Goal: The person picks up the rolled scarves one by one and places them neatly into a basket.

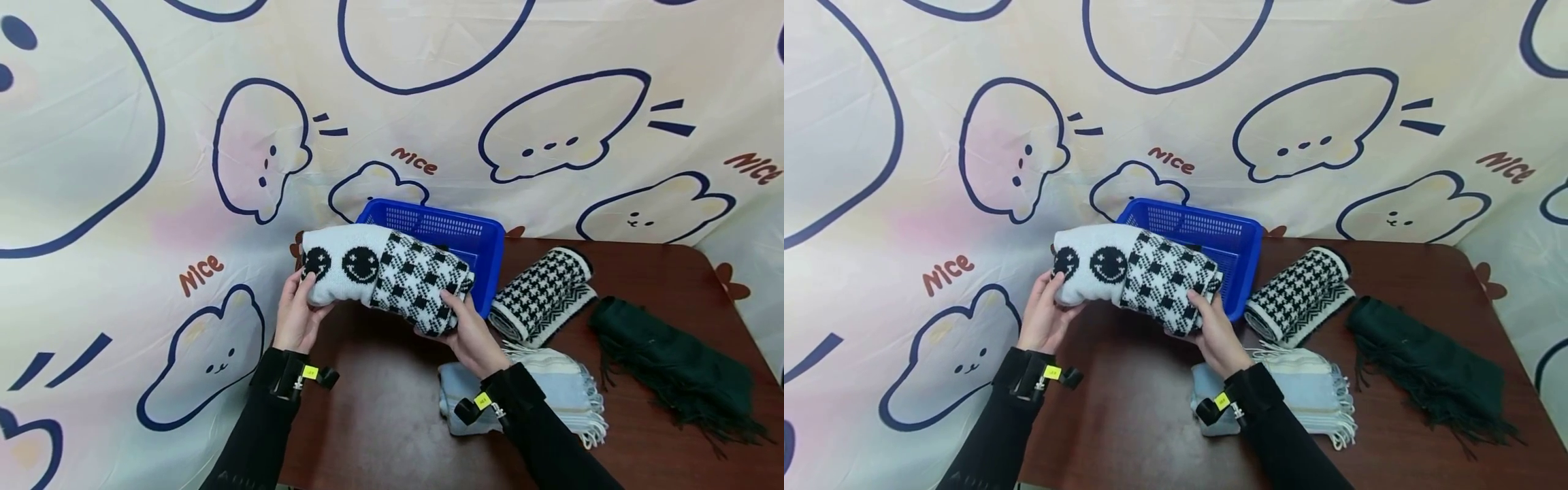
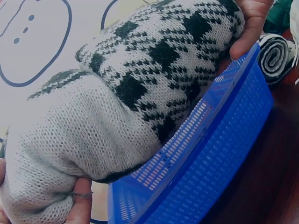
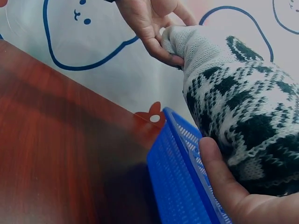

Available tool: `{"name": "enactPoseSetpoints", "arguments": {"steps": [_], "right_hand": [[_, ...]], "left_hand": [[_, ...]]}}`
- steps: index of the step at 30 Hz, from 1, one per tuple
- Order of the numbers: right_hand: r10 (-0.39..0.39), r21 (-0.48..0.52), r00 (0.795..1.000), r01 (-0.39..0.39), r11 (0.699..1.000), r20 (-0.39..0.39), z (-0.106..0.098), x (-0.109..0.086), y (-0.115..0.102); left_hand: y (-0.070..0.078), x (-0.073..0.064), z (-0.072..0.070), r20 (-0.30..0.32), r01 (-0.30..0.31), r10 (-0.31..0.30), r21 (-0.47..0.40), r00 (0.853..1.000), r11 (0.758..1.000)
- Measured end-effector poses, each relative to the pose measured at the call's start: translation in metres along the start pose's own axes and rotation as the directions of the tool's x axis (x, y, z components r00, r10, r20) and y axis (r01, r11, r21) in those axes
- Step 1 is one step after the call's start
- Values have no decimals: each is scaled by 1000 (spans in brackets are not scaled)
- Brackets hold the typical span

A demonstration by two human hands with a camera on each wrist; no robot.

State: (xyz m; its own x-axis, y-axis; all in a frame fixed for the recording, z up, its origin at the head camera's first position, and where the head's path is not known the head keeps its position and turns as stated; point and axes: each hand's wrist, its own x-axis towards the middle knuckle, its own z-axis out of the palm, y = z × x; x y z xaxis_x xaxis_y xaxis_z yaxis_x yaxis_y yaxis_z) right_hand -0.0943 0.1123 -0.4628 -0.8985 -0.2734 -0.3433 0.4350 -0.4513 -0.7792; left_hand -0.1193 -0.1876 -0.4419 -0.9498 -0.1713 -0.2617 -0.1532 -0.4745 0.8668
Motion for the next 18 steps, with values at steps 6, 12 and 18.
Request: {"name": "enactPoseSetpoints", "arguments": {"steps": [6, 12, 18], "right_hand": [[17, 6, 1000, -17, 1000, -17, -7, 4, -7], [12, -14, 1000, -12, 1000, -19, -13, 8, -14], [9, 1, 1000, -9, 1000, -27, -16, 11, -20]], "left_hand": [[-1, 8, 10, 11, 16, -16, -4, 1000, 1000], [-3, 17, 16, 31, 29, -29, -9, 999, 1000], [-6, 23, 21, 41, 52, -51, -29, 998, 998]]}}
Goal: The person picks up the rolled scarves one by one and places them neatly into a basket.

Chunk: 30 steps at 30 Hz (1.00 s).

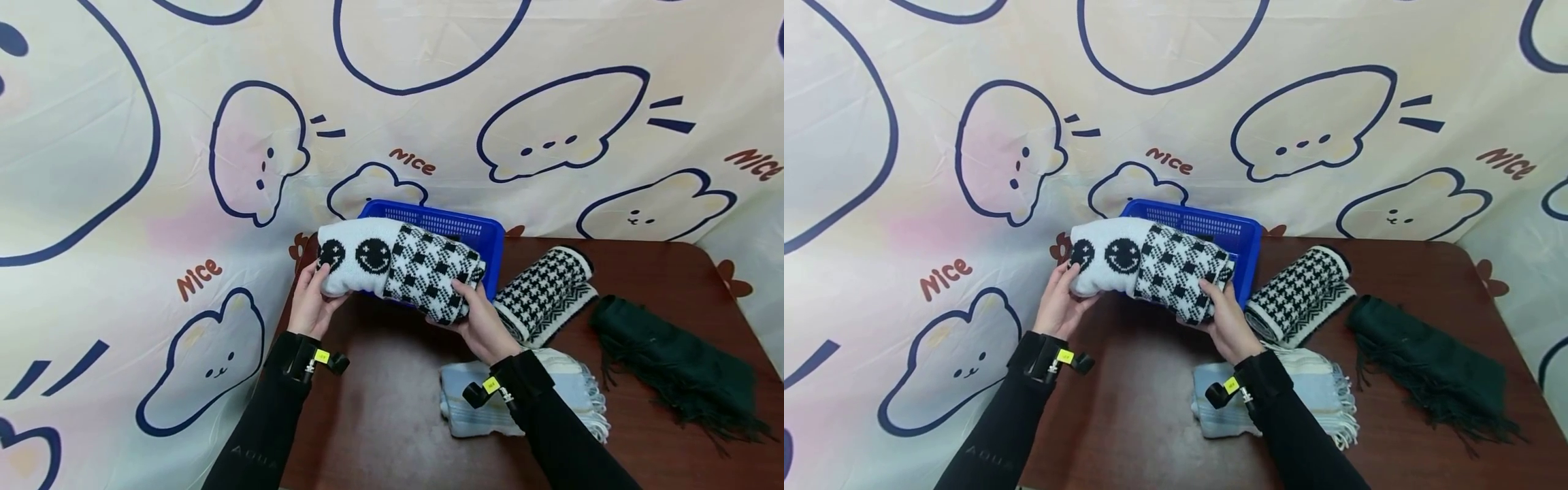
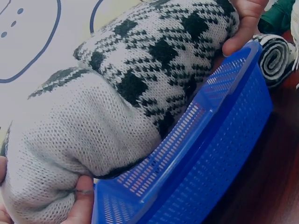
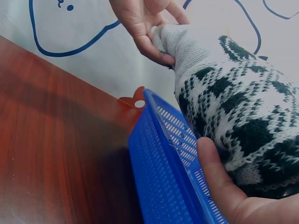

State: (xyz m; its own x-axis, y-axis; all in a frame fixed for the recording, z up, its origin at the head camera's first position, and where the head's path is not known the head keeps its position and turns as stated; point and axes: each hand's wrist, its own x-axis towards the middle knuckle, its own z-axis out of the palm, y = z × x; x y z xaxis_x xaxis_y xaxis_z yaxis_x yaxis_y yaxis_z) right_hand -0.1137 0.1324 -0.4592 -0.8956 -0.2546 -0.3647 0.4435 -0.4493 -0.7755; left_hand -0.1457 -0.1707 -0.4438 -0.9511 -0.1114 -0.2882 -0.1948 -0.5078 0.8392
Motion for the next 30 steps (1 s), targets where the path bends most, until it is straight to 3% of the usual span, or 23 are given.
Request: {"name": "enactPoseSetpoints", "arguments": {"steps": [7, 17, 30], "right_hand": [[-11, 32, 1000, 11, 999, 14, -4, 3, -6], [-27, 57, 1000, 26, 998, 12, -11, 11, -13], [-37, -5, 999, 37, 999, -14, -14, 22, -21]], "left_hand": [[-3, 10, 6, -5, 36, -36, -50, 999, 998], [-7, 23, 18, -17, 54, -54, -47, 998, 997], [-13, 35, 22, -31, 46, -47, -24, 998, 999]]}}
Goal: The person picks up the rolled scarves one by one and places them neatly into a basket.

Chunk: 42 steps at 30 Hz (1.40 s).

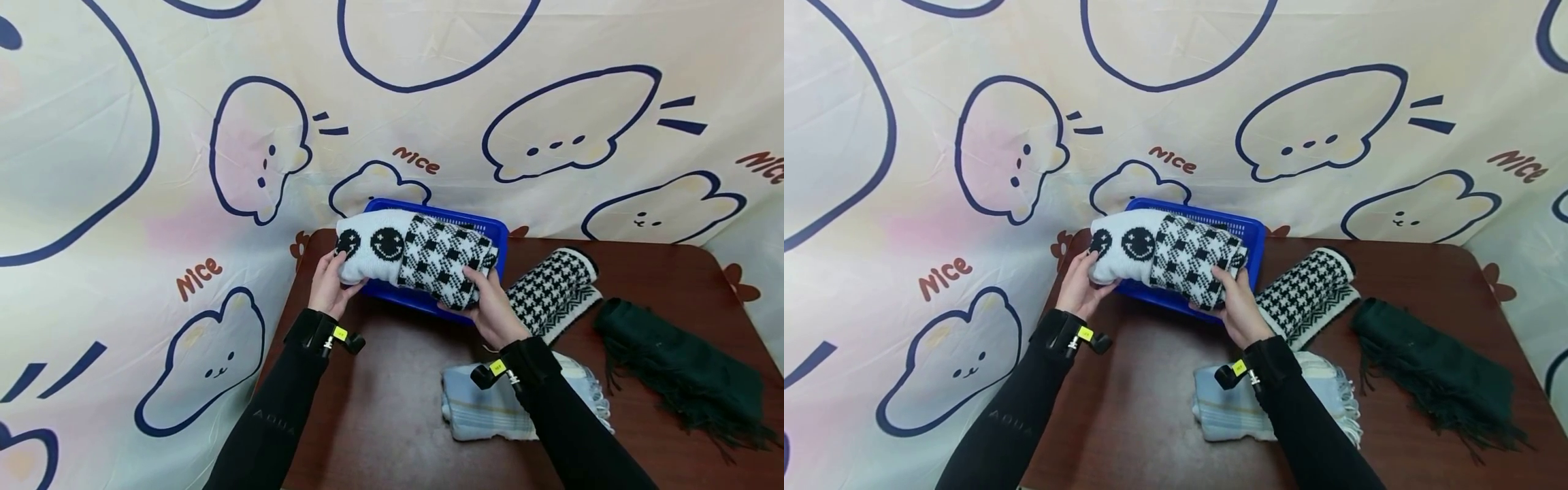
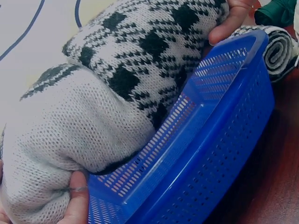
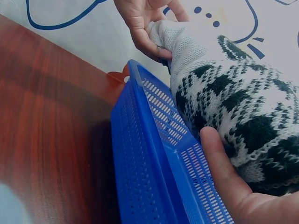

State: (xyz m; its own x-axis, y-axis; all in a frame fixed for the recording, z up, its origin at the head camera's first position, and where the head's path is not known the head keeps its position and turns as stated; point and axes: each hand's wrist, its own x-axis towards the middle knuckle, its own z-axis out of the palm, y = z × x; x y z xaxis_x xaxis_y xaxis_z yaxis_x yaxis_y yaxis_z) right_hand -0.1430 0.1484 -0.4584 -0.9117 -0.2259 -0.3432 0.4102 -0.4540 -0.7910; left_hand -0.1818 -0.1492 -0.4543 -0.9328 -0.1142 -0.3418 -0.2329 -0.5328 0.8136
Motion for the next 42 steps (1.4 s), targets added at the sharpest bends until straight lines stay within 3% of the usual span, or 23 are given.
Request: {"name": "enactPoseSetpoints", "arguments": {"steps": [9, 29, 42], "right_hand": [[-9, -49, 1000, 8, 999, -21, -2, 9, -4], [10, -89, 997, -17, 996, -79, -8, 26, -10], [-43, -102, 996, 35, 994, -77, -10, 39, -10]], "left_hand": [[-3, 13, 8, -26, -17, 17, 5, 1000, 1000], [-7, 33, 18, -66, -44, 52, 121, 997, 992], [-13, 48, 24, -126, -45, 60, 120, 990, 992]]}}
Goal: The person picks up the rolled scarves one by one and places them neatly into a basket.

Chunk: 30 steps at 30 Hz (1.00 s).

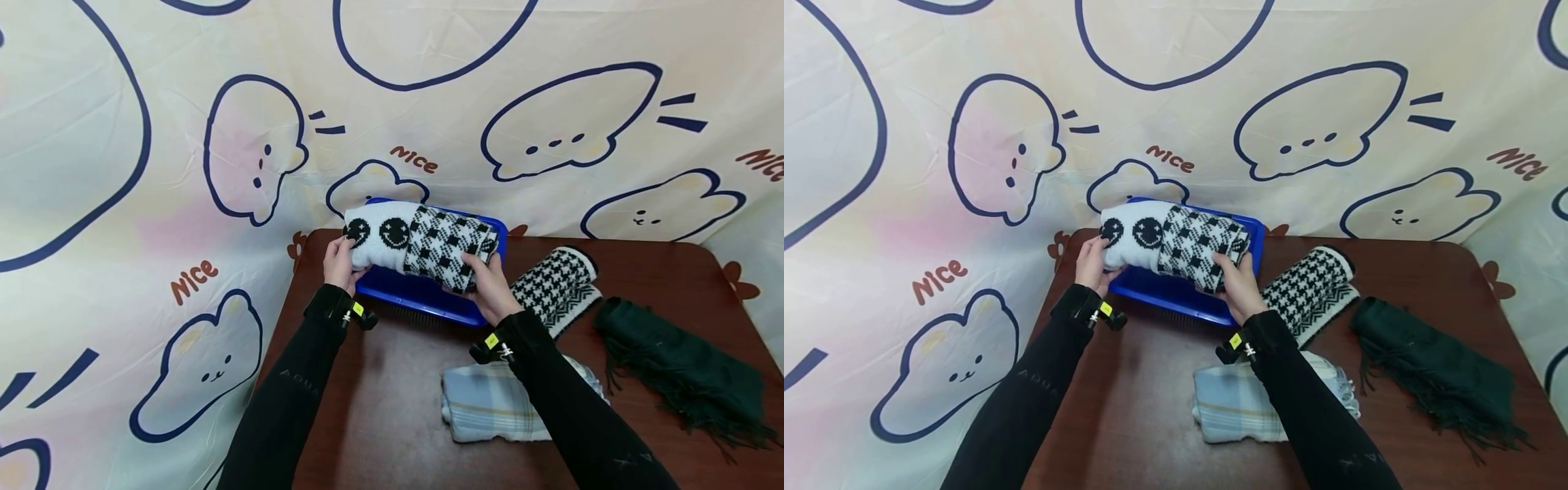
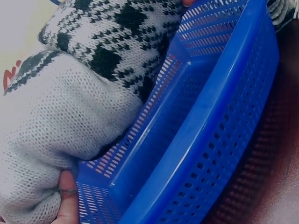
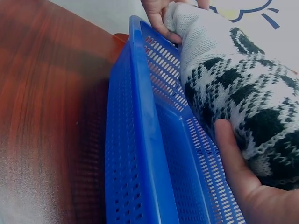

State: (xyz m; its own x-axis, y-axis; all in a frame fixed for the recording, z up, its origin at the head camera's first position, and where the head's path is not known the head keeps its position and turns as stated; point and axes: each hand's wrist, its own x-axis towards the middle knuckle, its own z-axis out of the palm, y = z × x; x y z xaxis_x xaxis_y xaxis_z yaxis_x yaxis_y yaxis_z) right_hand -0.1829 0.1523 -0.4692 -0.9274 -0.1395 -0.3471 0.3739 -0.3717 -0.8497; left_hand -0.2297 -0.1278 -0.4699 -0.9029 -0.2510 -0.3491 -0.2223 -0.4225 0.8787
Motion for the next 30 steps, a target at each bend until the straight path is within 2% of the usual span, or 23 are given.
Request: {"name": "enactPoseSetpoints", "arguments": {"steps": [5, 13, 17, 24, 30], "right_hand": [[14, -13, 1000, -14, 1000, -19, 1, 5, -1], [98, -98, 994, -103, 990, -55, 0, 10, -2], [104, -66, 994, -106, 992, -41, -1, 12, -2], [145, 88, 989, -145, 985, 4, -4, 20, -4], [159, 78, 987, -159, 984, 10, -8, 25, -3]], "left_hand": [[-1, 2, 3, -16, -12, 12, 6, 1000, 1000], [-3, 4, 9, -8, -21, 21, 38, 1000, 999], [-4, 6, 11, -17, -32, 33, 66, 999, 997], [-3, 9, 15, -29, -42, 45, 109, 999, 993], [-5, 13, 16, -29, -36, 40, 126, 999, 991]]}}
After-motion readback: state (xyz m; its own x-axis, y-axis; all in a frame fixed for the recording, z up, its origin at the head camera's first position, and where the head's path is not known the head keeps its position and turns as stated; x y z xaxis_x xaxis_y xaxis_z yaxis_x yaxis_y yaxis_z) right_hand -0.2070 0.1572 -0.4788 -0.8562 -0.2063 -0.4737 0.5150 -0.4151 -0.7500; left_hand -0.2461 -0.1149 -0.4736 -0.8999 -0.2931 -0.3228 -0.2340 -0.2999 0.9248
